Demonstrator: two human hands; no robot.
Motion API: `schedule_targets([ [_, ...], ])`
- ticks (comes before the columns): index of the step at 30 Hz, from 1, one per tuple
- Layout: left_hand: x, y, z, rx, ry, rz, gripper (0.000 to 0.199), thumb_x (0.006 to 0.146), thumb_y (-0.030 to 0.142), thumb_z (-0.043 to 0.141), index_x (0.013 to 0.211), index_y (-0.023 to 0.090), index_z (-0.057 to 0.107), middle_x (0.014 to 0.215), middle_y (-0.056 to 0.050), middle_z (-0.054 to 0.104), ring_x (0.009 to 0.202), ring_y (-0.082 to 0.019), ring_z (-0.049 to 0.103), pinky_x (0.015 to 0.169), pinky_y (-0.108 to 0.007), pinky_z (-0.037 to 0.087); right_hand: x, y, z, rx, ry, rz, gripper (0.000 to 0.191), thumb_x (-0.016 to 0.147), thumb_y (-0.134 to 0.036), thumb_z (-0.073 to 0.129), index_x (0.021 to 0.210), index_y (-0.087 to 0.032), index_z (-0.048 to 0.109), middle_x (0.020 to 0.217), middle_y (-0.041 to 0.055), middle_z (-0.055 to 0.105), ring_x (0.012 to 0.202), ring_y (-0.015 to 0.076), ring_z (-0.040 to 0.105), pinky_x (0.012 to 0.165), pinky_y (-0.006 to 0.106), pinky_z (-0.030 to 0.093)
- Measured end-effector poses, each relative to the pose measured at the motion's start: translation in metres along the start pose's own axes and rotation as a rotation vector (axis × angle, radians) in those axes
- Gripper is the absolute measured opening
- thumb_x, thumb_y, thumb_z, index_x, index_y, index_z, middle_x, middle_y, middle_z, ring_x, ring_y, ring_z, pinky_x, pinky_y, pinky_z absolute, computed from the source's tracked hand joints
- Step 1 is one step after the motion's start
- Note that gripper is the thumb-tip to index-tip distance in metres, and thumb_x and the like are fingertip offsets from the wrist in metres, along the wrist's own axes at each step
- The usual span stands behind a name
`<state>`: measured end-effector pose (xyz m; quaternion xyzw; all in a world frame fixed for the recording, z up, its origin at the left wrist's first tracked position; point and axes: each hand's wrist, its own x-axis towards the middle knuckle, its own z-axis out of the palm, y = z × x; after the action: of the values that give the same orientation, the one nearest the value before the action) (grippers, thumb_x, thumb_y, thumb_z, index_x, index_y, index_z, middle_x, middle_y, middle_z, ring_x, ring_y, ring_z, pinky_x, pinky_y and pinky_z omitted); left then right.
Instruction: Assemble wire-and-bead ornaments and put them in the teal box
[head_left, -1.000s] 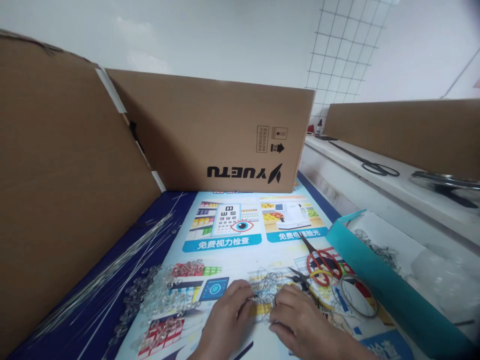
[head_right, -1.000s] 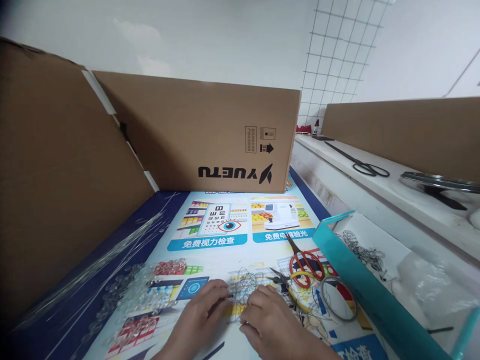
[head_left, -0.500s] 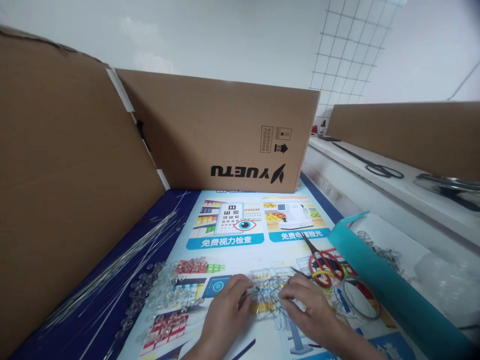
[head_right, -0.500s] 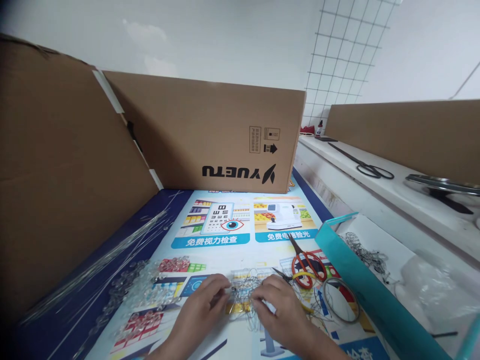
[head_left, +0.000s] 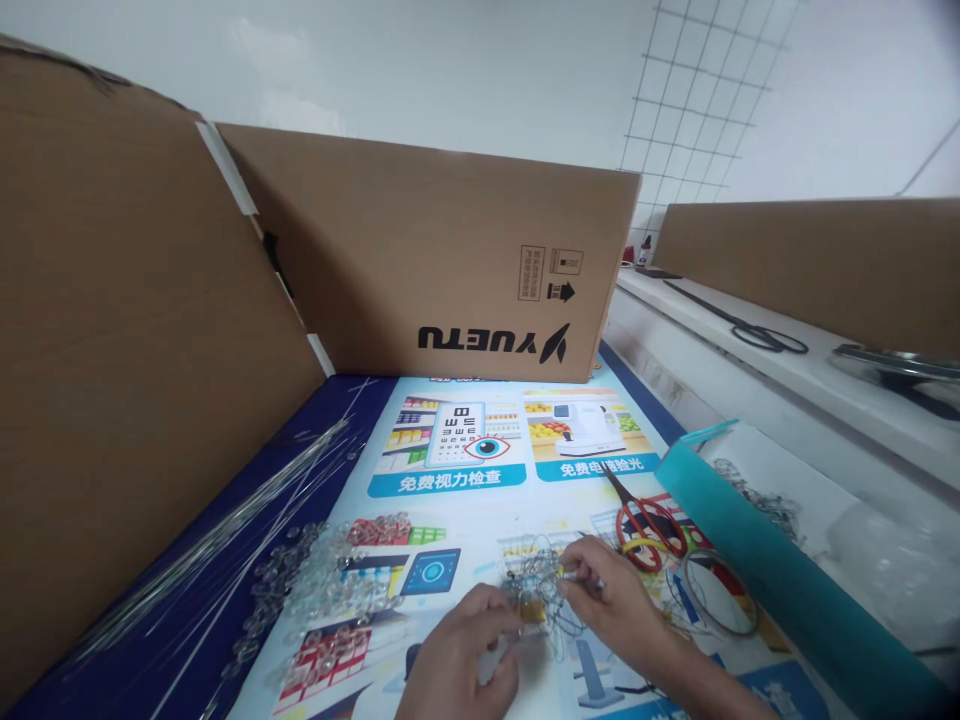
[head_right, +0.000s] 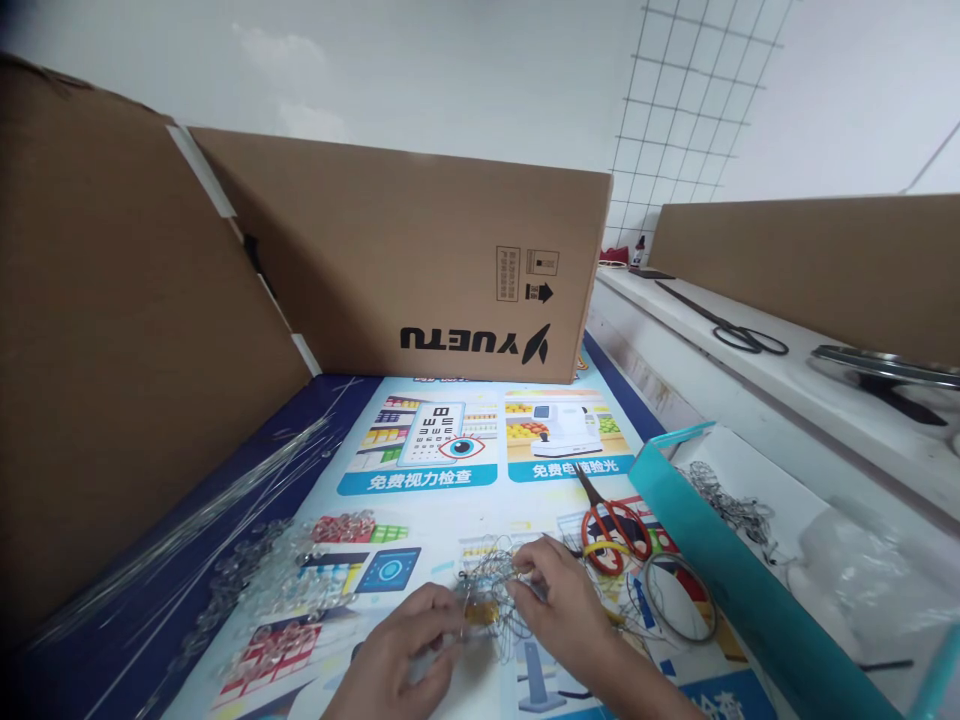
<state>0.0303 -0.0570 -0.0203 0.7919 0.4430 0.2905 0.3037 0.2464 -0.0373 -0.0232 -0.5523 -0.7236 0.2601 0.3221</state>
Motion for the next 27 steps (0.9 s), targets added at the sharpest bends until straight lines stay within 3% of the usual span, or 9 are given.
schedule_targets([
  [4, 0.002, -0.002, 0.006, -0.064, -0.028, -0.141, 0.011, 0.076, 0.02, 0.052, 0.074, 0.019, 0.063, 0.081, -0.003, 0.058, 0.061, -0.013, 0.055, 0.057, -0.022, 0.042, 0.0, 0.0, 0.003, 0.012, -0.011, -0.009, 0.011, 0.076, -0.014, 0.057, 0.084, -0.022, 0.056, 0.076, -0.0015, 0.055, 0.067, 0.0138, 0.052, 0.061, 0.024, 0.042],
  [9, 0.004, -0.01, 0.009, -0.209, 0.063, -0.226, 0.024, 0.083, 0.027, 0.048, 0.063, 0.018, 0.059, 0.072, -0.002, 0.056, 0.068, -0.016, 0.056, 0.061, -0.023, 0.04, -0.001, -0.004, 0.002, 0.007, 0.003, -0.048, 0.013, 0.076, -0.011, 0.056, 0.083, -0.021, 0.055, 0.079, -0.0008, 0.056, 0.069, 0.0136, 0.053, 0.063, 0.024, 0.043],
  [13, 0.004, -0.013, 0.006, -0.318, 0.063, -0.267, 0.027, 0.082, 0.03, 0.049, 0.059, 0.018, 0.054, 0.068, -0.001, 0.053, 0.069, -0.016, 0.053, 0.063, -0.024, 0.04, -0.003, -0.01, -0.002, -0.055, 0.059, -0.199, 0.012, 0.08, -0.009, 0.051, 0.081, -0.02, 0.055, 0.082, 0.0023, 0.055, 0.077, 0.0162, 0.053, 0.07, 0.028, 0.043],
  [18, 0.007, -0.011, 0.0, -0.404, 0.031, -0.327, 0.036, 0.084, 0.038, 0.047, 0.053, 0.018, 0.047, 0.063, 0.0, 0.049, 0.065, -0.016, 0.05, 0.062, -0.025, 0.038, -0.007, -0.017, -0.005, -0.208, -0.064, -0.364, 0.021, 0.082, -0.005, 0.045, 0.088, -0.02, 0.059, 0.081, 0.0047, 0.05, 0.081, 0.019, 0.05, 0.071, 0.031, 0.042],
  [22, 0.008, -0.012, -0.001, -0.469, 0.045, -0.369, 0.04, 0.083, 0.042, 0.047, 0.05, 0.018, 0.047, 0.062, -0.001, 0.05, 0.064, -0.016, 0.05, 0.061, -0.026, 0.038, -0.008, -0.024, -0.008, -0.252, -0.149, -0.372, 0.035, 0.075, 0.002, 0.041, 0.096, -0.02, 0.059, 0.087, 0.0059, 0.049, 0.086, 0.0202, 0.048, 0.074, 0.032, 0.041],
  [27, 0.009, -0.011, -0.001, -0.519, 0.027, -0.409, 0.041, 0.081, 0.045, 0.049, 0.051, 0.017, 0.051, 0.063, -0.002, 0.051, 0.061, -0.015, 0.049, 0.053, -0.024, 0.036, -0.006, -0.03, -0.01, -0.265, -0.201, -0.323, 0.03, 0.073, -0.006, 0.052, 0.098, -0.02, 0.058, 0.094, 0.0062, 0.049, 0.092, 0.0224, 0.046, 0.079, 0.035, 0.041],
])
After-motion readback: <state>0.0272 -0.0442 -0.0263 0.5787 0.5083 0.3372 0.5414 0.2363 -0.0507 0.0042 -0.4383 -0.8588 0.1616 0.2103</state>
